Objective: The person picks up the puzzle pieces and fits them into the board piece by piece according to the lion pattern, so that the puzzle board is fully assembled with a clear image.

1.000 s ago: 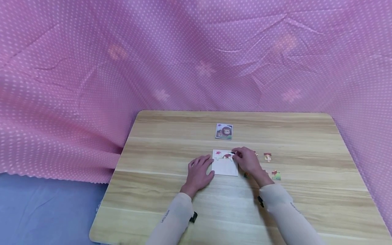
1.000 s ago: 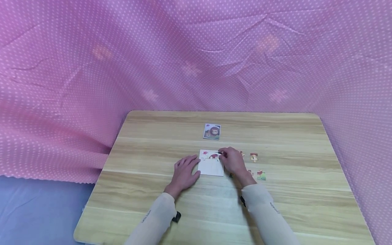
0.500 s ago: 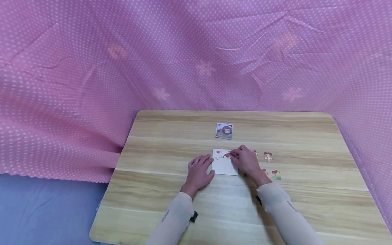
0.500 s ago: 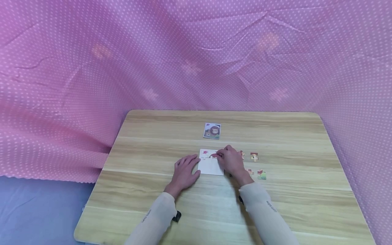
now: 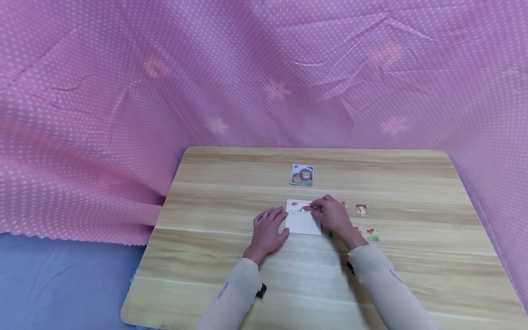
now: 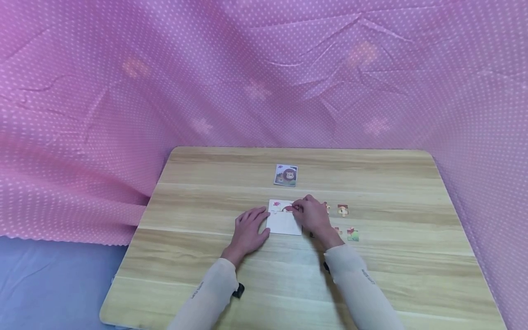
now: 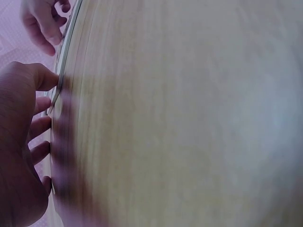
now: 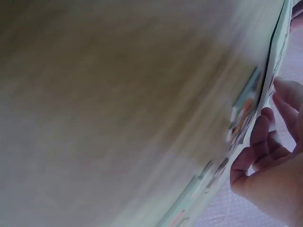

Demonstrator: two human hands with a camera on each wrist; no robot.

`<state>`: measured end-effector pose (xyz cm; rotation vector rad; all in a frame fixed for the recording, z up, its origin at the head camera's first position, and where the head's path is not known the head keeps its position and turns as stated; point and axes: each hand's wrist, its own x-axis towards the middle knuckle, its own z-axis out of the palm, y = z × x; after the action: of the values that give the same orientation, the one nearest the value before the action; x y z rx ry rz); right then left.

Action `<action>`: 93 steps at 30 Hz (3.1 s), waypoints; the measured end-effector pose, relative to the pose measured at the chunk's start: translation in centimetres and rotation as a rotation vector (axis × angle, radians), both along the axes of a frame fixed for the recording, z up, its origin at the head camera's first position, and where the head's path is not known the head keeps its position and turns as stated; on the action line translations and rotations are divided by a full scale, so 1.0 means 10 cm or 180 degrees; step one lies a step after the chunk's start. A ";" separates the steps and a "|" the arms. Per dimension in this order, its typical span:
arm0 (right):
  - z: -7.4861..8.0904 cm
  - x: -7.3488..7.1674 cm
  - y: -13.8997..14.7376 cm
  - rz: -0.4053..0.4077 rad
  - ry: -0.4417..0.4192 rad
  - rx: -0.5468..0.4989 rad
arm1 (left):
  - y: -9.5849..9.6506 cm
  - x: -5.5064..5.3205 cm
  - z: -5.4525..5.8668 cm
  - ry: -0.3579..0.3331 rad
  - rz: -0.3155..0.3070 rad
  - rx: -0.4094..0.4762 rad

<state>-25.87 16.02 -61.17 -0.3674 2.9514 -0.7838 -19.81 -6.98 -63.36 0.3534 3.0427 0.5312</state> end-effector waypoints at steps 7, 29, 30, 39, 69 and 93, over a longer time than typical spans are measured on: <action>-0.03 0.03 0.15 -0.0083 -0.0061 -0.0274 | 0.00 0.00 -0.01 -0.0026 0.0009 -0.0008; 0.00 0.13 0.46 -0.0105 -0.0181 0.0064 | 0.01 -0.01 0.00 -0.0072 0.0020 -0.0006; 0.00 0.13 0.46 -0.0107 -0.0192 0.0061 | 0.00 -0.01 0.01 -0.0078 0.0023 -0.0003; 0.06 0.17 0.47 0.0039 -0.0180 0.0170 | -0.01 -0.02 0.01 -0.0071 0.0036 0.0006; 0.07 0.17 0.50 -0.0160 -0.0110 -0.0221 | -0.02 0.00 0.05 -0.0106 0.0043 0.0025; 0.09 0.13 0.41 -0.0020 -0.0176 -0.0441 | 0.01 -0.02 0.05 -0.0117 0.0068 0.0058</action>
<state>-24.56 20.14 -60.30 -0.3390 2.8567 -0.9858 -19.99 -6.89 -62.86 0.3088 3.0115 0.5603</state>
